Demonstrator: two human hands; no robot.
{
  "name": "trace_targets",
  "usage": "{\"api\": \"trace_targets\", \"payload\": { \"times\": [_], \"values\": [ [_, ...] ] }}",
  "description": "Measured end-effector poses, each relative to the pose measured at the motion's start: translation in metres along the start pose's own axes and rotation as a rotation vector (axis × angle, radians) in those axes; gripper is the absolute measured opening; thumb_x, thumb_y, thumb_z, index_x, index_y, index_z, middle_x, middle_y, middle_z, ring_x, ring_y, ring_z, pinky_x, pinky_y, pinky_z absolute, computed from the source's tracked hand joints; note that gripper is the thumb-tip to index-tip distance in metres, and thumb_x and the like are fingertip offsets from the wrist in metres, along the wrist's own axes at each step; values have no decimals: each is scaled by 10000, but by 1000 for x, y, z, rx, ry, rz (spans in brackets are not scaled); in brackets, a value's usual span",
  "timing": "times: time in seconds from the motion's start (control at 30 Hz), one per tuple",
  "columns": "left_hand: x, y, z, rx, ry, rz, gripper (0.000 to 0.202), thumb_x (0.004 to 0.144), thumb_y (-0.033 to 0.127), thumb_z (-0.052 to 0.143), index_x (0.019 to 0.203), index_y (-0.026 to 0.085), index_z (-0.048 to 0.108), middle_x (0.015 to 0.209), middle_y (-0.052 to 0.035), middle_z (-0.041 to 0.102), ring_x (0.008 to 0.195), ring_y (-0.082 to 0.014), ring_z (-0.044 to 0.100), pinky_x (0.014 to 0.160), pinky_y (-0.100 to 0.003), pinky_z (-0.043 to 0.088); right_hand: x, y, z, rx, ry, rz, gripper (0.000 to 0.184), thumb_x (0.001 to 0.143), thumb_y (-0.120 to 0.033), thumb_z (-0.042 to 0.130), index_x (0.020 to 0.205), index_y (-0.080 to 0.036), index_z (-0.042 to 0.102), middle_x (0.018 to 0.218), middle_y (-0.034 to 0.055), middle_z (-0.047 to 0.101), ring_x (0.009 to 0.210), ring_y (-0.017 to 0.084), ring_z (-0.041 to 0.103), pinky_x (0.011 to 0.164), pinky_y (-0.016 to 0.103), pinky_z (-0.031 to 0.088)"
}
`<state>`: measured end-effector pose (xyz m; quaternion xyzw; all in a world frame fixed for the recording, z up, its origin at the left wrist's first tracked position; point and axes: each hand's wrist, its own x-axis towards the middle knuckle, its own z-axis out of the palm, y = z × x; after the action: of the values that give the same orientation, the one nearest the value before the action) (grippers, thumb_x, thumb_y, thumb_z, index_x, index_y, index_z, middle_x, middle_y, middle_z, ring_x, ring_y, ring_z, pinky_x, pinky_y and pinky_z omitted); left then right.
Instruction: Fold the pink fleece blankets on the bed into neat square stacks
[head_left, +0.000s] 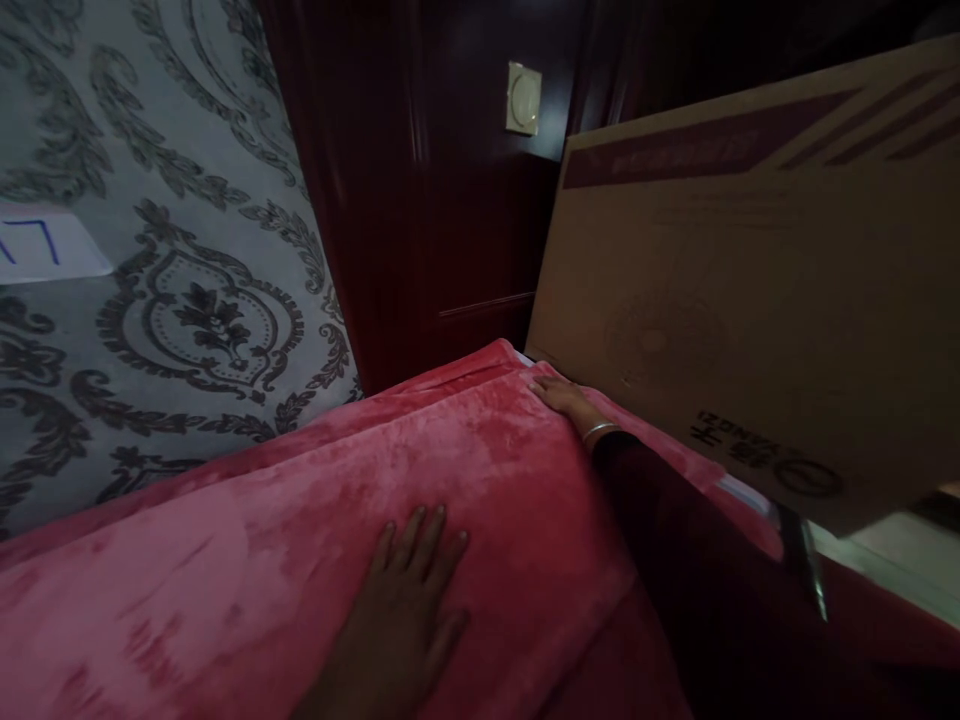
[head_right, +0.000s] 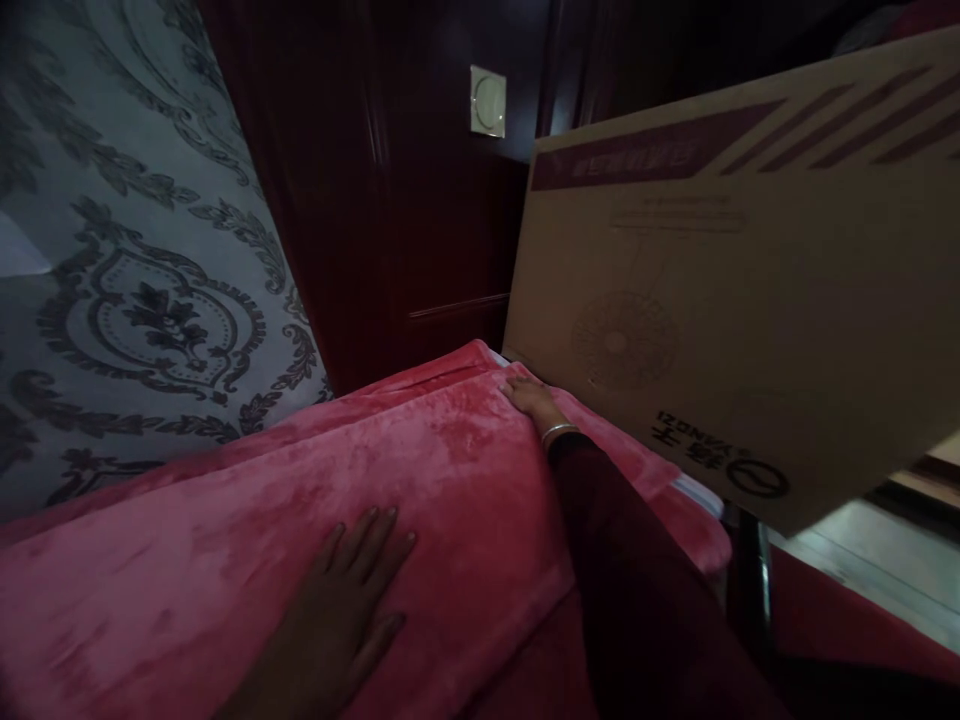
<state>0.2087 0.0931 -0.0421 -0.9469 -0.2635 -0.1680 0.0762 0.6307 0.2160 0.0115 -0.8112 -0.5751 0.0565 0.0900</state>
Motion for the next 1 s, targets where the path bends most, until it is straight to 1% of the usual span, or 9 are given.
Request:
{"api": "trace_targets", "payload": {
  "times": [0.13, 0.27, 0.4, 0.5, 0.6, 0.73, 0.87, 0.93, 1.0],
  "values": [
    [6, -2, -2, -16, -55, -21, 633, 1009, 457, 473, 1617, 331, 351, 1690, -92, 330, 1531, -365, 355, 1213, -650, 305, -46, 6, 1, 1, 61, 64, 581, 1082, -495, 277, 1563, -231, 470, 1638, 120, 423, 1510, 316, 371, 1217, 542, 299],
    [15, -2, -3, -19, -90, -31, 603, 1001, 462, 458, 1575, 275, 454, 1663, -134, 370, 1514, -406, 372, 1186, -690, 313, -118, 33, 8, -19, 115, 160, 565, 1077, -506, 297, 1563, -266, 458, 1648, 110, 407, 1507, 330, 348, 1201, 564, 296],
    [22, 1, -9, 12, -119, -32, 590, 998, 440, 456, 1551, 237, 494, 1651, -154, 385, 1513, -412, 374, 1185, -680, 317, -187, 68, 6, -55, 224, 322, 489, 1065, -428, 374, 1469, -227, 561, 1576, 141, 493, 1432, 335, 438, 1164, 525, 349],
    [25, 5, -15, 48, -134, -27, 592, 1008, 419, 437, 1558, 205, 479, 1659, -170, 362, 1516, -411, 368, 1181, -678, 322, -218, 87, 0, 13, 285, 518, 463, 1067, -388, 369, 1391, -169, 616, 1452, 178, 597, 1341, 328, 530, 1113, 470, 408],
    [28, 6, -22, 53, -147, -39, 595, 1012, 406, 440, 1559, 175, 472, 1658, -189, 354, 1519, -409, 363, 1183, -678, 320, -228, 95, -6, 67, 298, 650, 464, 1056, -382, 412, 1371, -117, 626, 1370, 215, 640, 1326, 339, 546, 1077, 440, 439],
    [24, 9, -33, -23, -191, 17, 545, 1018, 376, 438, 1524, 191, 522, 1643, -163, 404, 1525, -367, 365, 1221, -635, 297, -220, 95, -16, 104, 301, 707, 432, 1018, -338, 495, 1284, -52, 680, 1306, 272, 653, 1276, 369, 591, 1013, 427, 491],
    [-3, 25, -38, -131, -219, 197, 549, 1017, 432, 462, 1535, 255, 510, 1651, -107, 414, 1535, -313, 353, 1254, -541, 282, -211, 96, -26, 147, 357, 708, 420, 1013, -216, 454, 1377, -101, 626, 1350, 226, 650, 1268, 323, 614, 1017, 379, 494],
    [-20, 36, -35, -150, -229, 229, 608, 1005, 465, 492, 1574, 258, 448, 1667, -106, 387, 1539, -308, 341, 1258, -528, 268, -209, 99, -28, 174, 379, 709, 450, 1037, -209, 391, 1437, -135, 584, 1390, 195, 640, 1292, 294, 605, 1031, 359, 487],
    [-34, 46, -31, -136, -231, 214, 658, 999, 463, 509, 1607, 250, 383, 1682, -115, 355, 1549, -314, 319, 1258, -539, 256, -208, 102, -28, 210, 348, 738, 434, 1027, -211, 420, 1392, -102, 628, 1338, 218, 670, 1259, 307, 635, 998, 357, 510]
  ]
}}
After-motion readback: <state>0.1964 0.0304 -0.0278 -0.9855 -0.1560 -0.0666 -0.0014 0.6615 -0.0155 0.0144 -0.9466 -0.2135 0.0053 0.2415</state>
